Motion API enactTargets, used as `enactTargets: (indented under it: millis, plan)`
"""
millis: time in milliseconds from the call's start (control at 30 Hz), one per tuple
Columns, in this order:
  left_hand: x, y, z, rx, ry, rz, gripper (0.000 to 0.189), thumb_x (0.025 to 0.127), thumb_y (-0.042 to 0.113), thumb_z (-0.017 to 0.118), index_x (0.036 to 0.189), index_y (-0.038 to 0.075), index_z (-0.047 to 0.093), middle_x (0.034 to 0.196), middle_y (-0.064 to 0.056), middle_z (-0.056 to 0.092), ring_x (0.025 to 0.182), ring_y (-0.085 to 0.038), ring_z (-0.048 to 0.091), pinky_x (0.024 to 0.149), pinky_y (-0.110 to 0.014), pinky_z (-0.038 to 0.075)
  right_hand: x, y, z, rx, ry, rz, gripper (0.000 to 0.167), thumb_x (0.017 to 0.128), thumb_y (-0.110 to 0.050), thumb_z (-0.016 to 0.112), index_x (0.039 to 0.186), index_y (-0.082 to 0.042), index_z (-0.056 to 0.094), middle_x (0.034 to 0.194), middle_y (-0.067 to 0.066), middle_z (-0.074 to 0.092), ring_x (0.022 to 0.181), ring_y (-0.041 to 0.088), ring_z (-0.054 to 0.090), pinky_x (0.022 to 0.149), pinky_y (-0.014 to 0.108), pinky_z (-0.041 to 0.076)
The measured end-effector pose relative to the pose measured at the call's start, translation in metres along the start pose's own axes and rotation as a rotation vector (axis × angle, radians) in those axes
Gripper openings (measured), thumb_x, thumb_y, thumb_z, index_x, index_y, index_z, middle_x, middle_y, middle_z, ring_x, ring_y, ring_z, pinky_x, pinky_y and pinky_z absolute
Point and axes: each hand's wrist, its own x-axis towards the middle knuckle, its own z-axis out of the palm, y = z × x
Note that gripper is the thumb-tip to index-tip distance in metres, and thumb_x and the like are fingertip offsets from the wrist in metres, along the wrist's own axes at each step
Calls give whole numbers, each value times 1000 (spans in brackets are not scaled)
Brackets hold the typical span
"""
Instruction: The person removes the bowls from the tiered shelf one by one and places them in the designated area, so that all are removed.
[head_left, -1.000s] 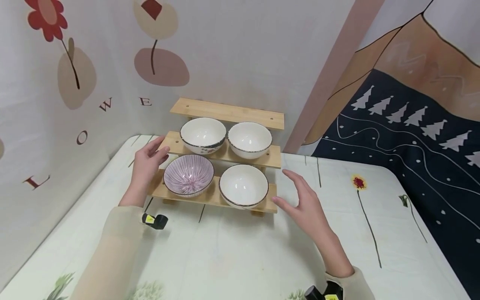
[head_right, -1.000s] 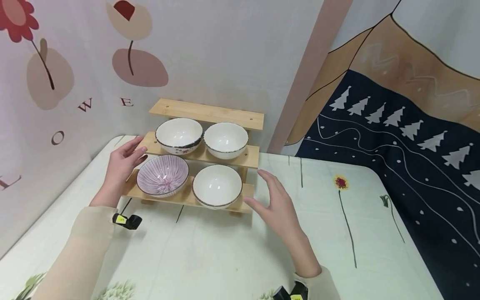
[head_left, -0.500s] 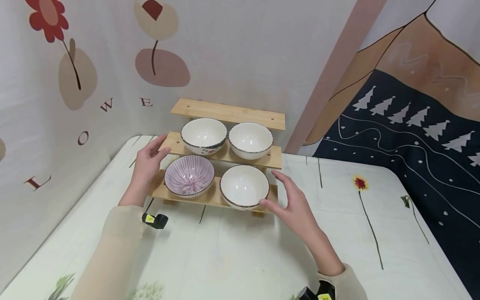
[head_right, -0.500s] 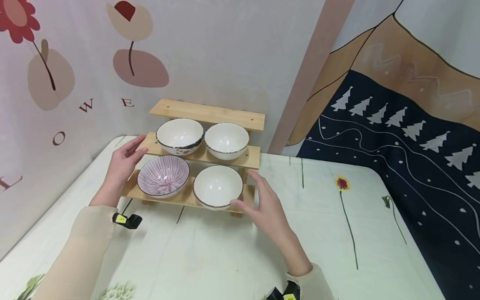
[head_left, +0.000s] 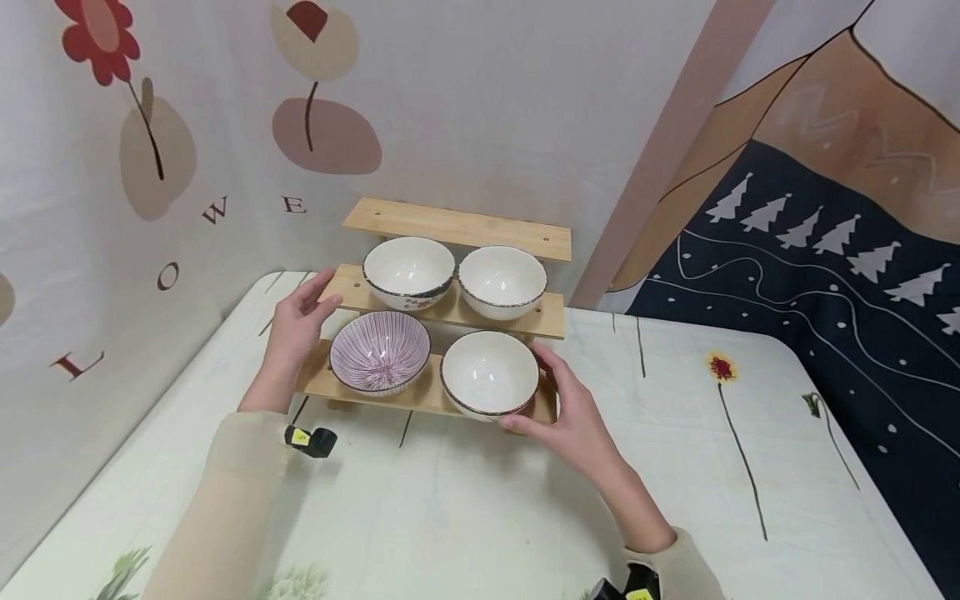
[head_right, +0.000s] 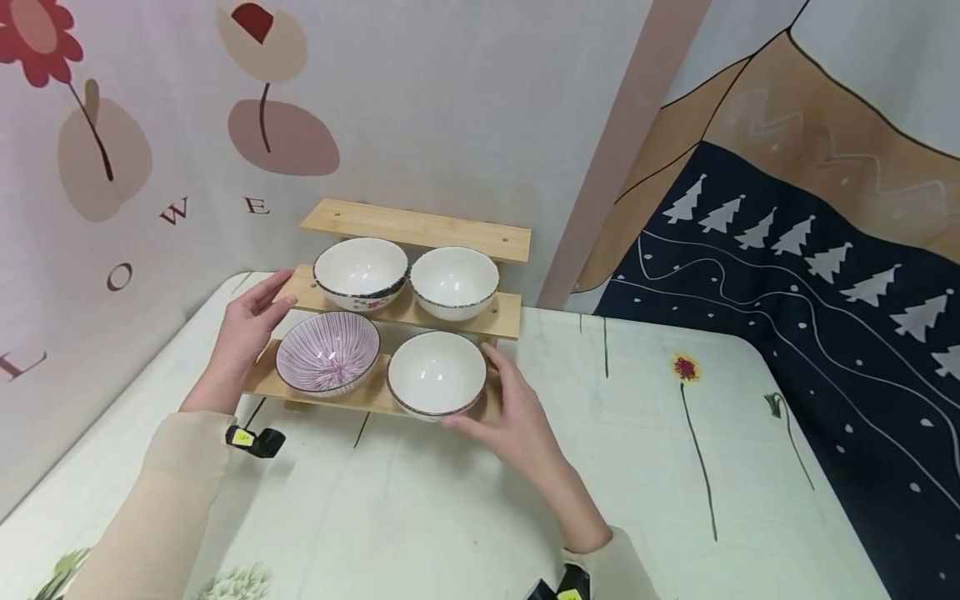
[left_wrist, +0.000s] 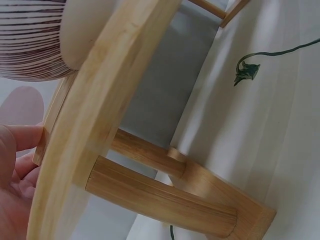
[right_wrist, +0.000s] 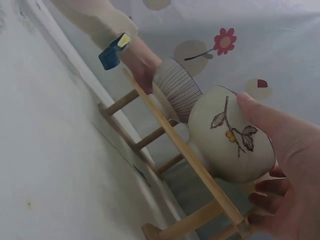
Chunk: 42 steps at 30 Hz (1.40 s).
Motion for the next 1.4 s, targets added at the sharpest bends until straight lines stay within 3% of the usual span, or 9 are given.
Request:
enactTargets:
  millis: [267, 833, 1400]
  plan:
    - [-1, 0, 0, 17, 2, -5, 59, 103, 35, 54, 156, 17, 34, 164, -5, 29, 151, -29, 30, 126, -46, 29, 1, 0, 7, 72, -20, 3, 109, 70, -17, 92, 157, -12, 25, 159, 9, 37, 147, 26, 38, 123, 43, 34]
    - [1, -1, 0, 5, 2, 13, 56, 104, 28, 54, 155, 17, 35, 163, -5, 30, 150, -28, 32, 125, -45, 31, 4, -4, 21, 127, 15, 67, 116, 70, -18, 92, 159, -13, 17, 162, 12, 31, 145, 34, 39, 119, 55, 38]
    - [3, -3, 0, -6, 0, 13, 55, 104, 25, 53, 155, 17, 35, 163, -4, 29, 152, -26, 28, 127, -44, 27, 6, -8, 28, 218, 24, 118, 128, 66, -17, 94, 161, -14, 8, 162, 7, 29, 146, 31, 37, 123, 54, 31]
